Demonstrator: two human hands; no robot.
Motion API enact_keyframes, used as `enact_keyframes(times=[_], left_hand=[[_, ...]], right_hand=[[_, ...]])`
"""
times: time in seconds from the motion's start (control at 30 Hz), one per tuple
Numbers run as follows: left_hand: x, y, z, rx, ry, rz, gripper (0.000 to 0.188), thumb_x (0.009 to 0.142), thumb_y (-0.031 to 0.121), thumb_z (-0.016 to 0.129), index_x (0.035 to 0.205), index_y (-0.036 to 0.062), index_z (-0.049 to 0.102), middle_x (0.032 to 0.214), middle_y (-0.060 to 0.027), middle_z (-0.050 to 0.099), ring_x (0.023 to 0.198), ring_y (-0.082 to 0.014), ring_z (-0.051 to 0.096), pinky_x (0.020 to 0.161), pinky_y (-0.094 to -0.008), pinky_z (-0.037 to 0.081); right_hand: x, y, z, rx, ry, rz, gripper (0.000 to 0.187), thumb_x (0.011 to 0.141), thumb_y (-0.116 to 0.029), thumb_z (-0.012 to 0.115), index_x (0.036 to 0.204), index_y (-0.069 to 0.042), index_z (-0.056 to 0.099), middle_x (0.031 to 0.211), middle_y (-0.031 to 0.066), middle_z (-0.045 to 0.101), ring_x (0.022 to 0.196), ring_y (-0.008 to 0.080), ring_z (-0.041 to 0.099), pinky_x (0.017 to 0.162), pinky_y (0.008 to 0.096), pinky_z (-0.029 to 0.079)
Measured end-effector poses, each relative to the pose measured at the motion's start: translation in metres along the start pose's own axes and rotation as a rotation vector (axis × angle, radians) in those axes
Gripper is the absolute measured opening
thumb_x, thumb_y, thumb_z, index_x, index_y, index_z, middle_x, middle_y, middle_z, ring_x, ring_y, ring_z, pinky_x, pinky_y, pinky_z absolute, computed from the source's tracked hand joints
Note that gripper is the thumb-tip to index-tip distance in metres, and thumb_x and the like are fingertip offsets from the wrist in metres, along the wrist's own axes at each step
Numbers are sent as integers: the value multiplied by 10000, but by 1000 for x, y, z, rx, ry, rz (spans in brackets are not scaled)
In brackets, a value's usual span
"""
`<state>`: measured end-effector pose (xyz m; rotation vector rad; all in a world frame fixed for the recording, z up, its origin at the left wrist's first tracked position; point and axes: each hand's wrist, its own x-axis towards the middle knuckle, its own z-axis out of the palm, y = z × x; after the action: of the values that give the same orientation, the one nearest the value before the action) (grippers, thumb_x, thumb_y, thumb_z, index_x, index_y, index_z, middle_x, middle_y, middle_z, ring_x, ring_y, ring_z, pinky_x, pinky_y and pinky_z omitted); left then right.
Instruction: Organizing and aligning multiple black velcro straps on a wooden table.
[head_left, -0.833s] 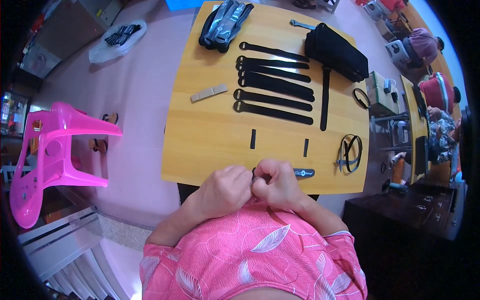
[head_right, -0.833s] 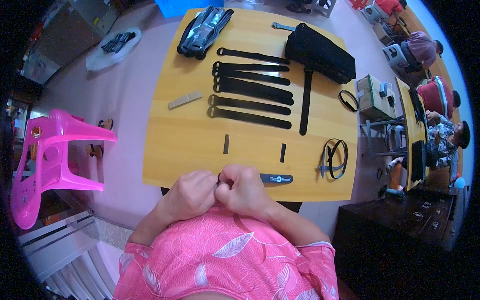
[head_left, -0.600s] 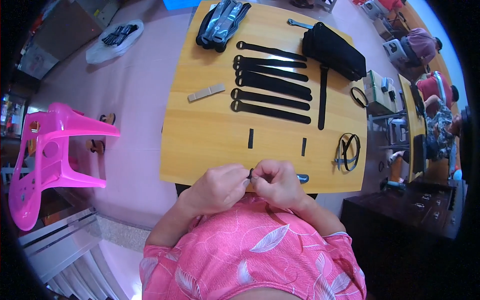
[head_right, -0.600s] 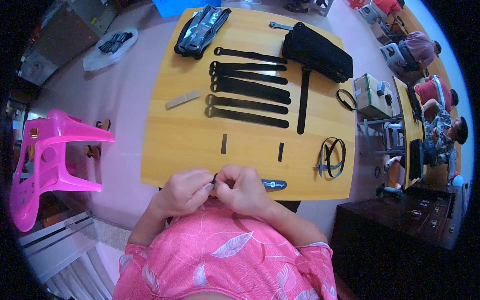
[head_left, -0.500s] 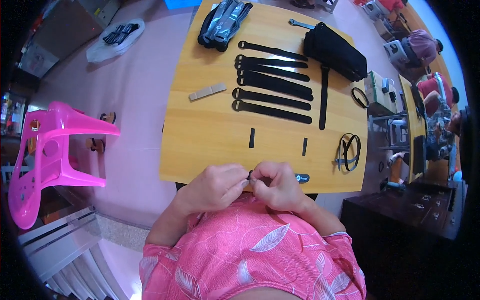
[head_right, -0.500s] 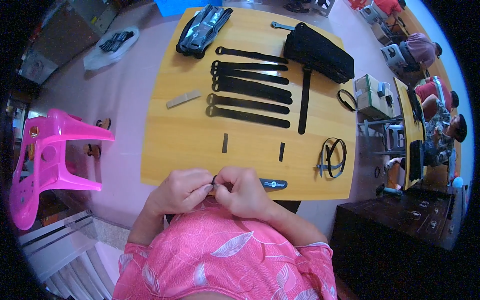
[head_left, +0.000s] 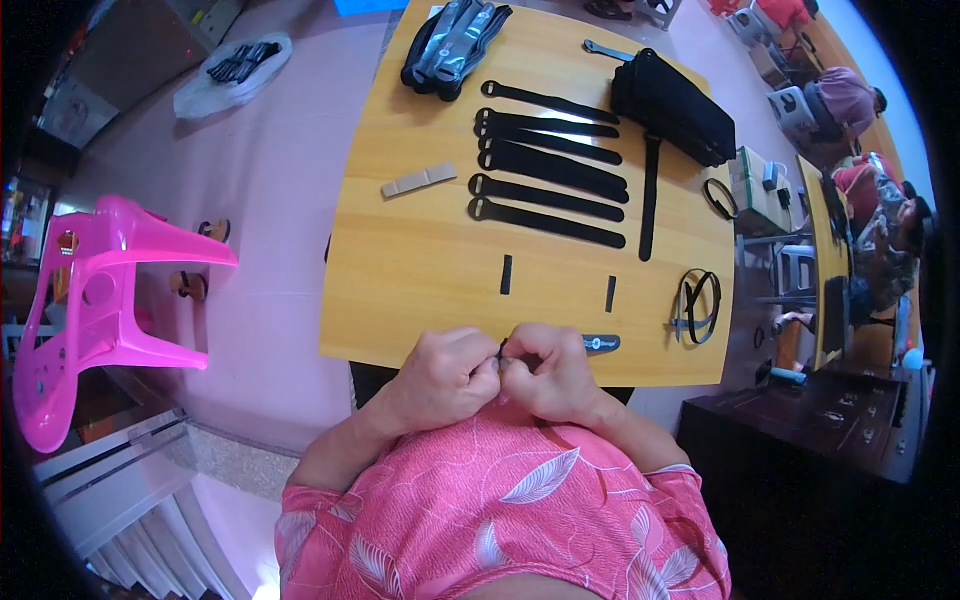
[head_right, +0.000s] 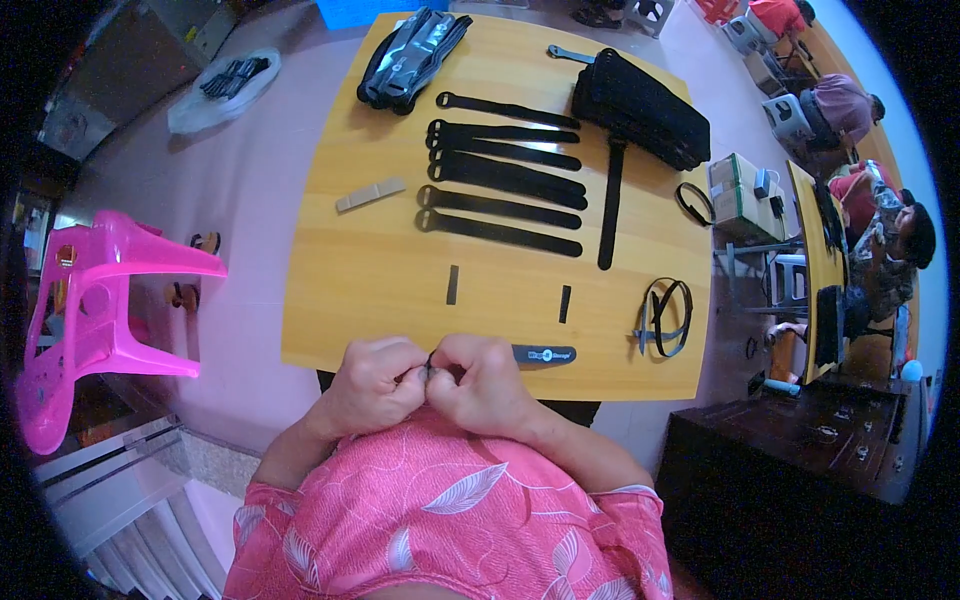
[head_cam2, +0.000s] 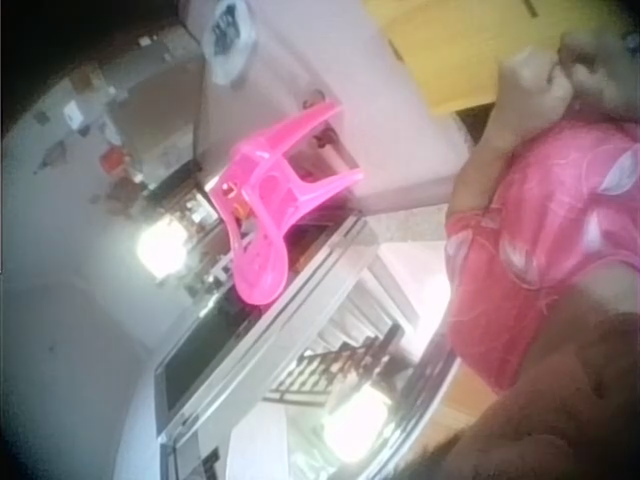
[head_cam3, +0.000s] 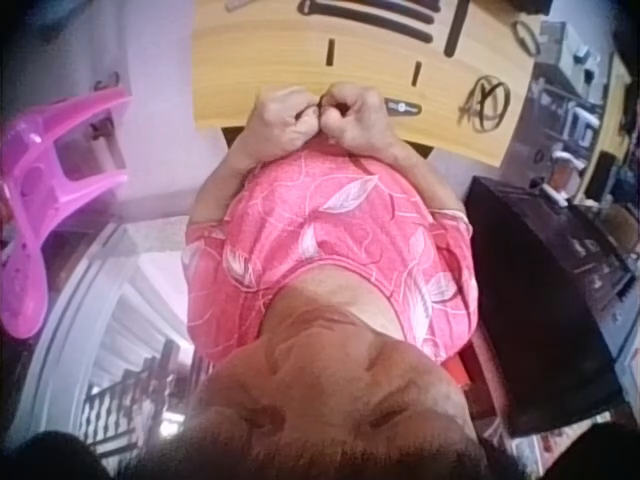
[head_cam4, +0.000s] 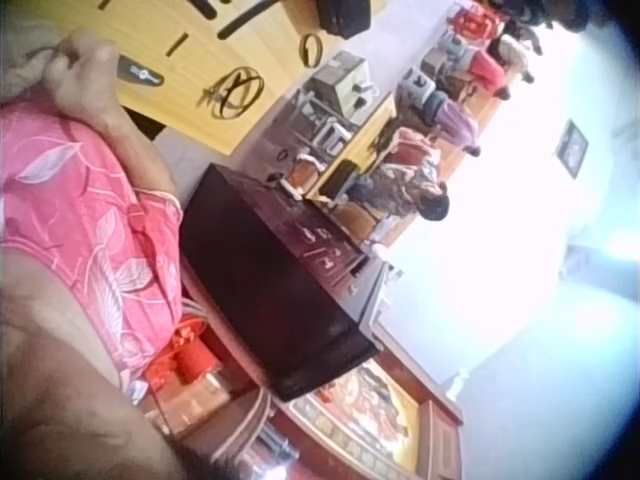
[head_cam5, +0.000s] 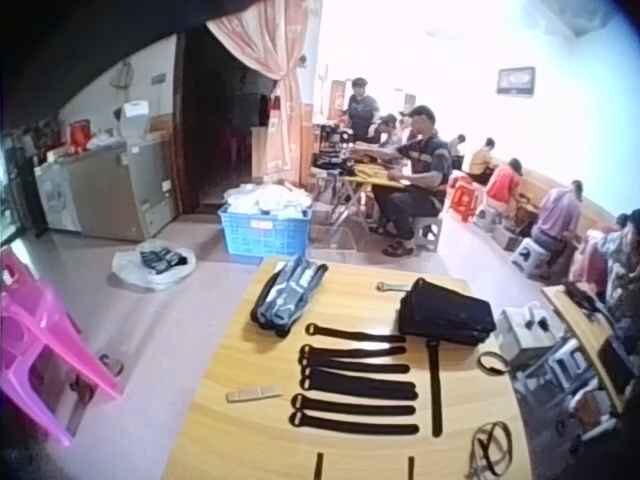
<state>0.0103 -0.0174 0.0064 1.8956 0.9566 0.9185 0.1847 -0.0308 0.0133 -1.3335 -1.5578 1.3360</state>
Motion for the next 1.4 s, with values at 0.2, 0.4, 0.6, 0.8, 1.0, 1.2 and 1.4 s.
enact_keyframes(times=[0.2, 0.4, 0.6, 0.8, 1.0, 1.2, 1.4], left_hand=[[-3, -1, 2, -92, 47, -81, 69, 742, -38, 576, 791, -17, 621, 667, -151, 583, 573, -288, 596, 528, -369, 465], [-6, 1, 1, -116, -8, -142, 50, 783, -24, 562, 817, -9, 597, 706, -172, 579, 639, -361, 595, 574, -422, 480], [-6, 6, 4, 102, -49, 4, 100, 807, -49, 575, 889, -23, 627, 743, -159, 611, 649, -286, 643, 575, -384, 502], [-8, 1, 12, -60, -97, -131, 106, 802, -58, 575, 891, -37, 627, 749, -175, 610, 688, -309, 656, 582, -372, 507], [-5, 8, 21, -60, -12, -65, 59, 786, -32, 565, 838, -26, 592, 752, -201, 592, 671, -378, 604, 590, -439, 490], [-3, 17, 22, 190, 65, 190, 116, 698, 0, 627, 718, 18, 514, 645, -140, 497, 560, -319, 559, 483, -411, 448], [4, 16, 21, 291, 156, 351, 127, 652, -42, 610, 756, -3, 548, 630, -125, 498, 519, -304, 533, 453, -397, 421]], right_hand=[[5, -9, -1, -16, -42, 152, 105, 704, -67, 626, 707, 36, 610, 575, 150, 582, 544, 148, 561, 506, 320, 448], [14, -25, -18, -121, -182, 321, 152, 770, -106, 638, 790, 40, 674, 644, 70, 634, 621, 80, 569, 542, 272, 465], [11, -25, -25, -221, -216, 354, 203, 819, -149, 667, 852, 50, 693, 690, 82, 670, 638, 81, 584, 564, 265, 480], [0, -26, -25, -112, -177, 389, 209, 838, -159, 653, 843, 47, 691, 664, 100, 668, 622, 98, 606, 565, 277, 491], [-8, -24, -23, -443, -111, 171, 167, 779, -79, 592, 828, 54, 679, 623, 125, 647, 597, 111, 604, 534, 303, 483], [-6, -21, -19, -168, -64, 228, 172, 722, -85, 565, 744, 68, 640, 590, 225, 577, 524, 232, 604, 529, 369, 471], [-4, -33, -23, -167, -33, 153, 159, 696, -60, 548, 740, 69, 630, 556, 197, 545, 510, 160, 542, 495, 340, 435]])
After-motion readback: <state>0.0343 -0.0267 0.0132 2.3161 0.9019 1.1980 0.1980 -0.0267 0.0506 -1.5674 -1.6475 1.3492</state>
